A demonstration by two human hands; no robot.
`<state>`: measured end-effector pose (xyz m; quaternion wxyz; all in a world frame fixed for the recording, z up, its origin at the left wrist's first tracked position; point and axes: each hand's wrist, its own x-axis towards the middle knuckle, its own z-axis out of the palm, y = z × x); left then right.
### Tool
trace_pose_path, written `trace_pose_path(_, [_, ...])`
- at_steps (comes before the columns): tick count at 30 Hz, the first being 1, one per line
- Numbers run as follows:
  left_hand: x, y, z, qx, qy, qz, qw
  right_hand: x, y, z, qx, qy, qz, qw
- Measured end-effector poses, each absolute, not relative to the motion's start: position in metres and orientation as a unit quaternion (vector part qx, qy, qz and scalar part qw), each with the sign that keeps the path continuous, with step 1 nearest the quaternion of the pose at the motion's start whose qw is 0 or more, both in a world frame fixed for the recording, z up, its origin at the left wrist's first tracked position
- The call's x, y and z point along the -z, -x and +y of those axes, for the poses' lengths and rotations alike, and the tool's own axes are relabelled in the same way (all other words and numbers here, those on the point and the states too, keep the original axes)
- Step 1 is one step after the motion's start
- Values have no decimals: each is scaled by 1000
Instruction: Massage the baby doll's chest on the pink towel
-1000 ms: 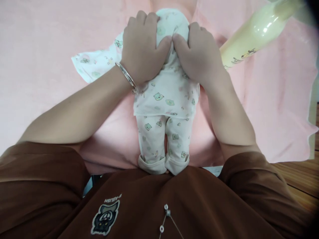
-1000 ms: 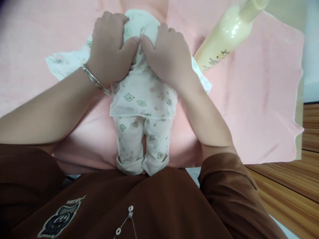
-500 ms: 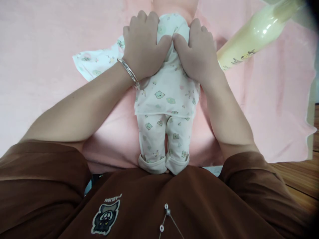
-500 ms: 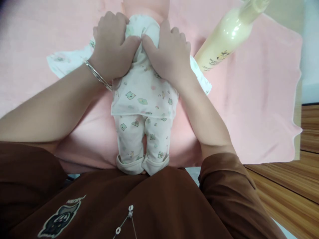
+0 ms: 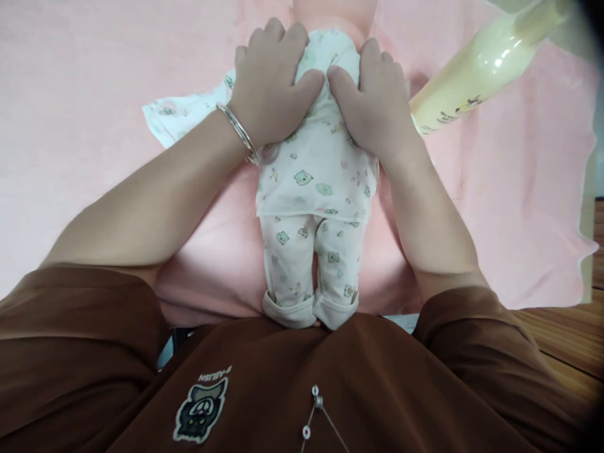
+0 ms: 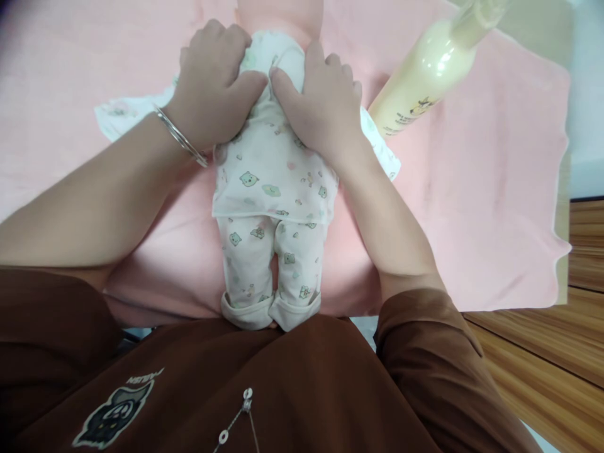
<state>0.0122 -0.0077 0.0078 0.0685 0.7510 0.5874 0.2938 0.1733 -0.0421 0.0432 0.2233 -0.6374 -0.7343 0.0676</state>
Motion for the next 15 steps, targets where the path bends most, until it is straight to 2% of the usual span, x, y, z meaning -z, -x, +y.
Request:
trace_pose_path(11, [-50, -14, -54, -176, -805, 567, 22, -44, -174, -43, -56, 633, -742, 212])
trace_pose_path(15, [-51, -10, -50, -177, -825, 535, 54, -48, -175, -42, -74, 642, -739, 191])
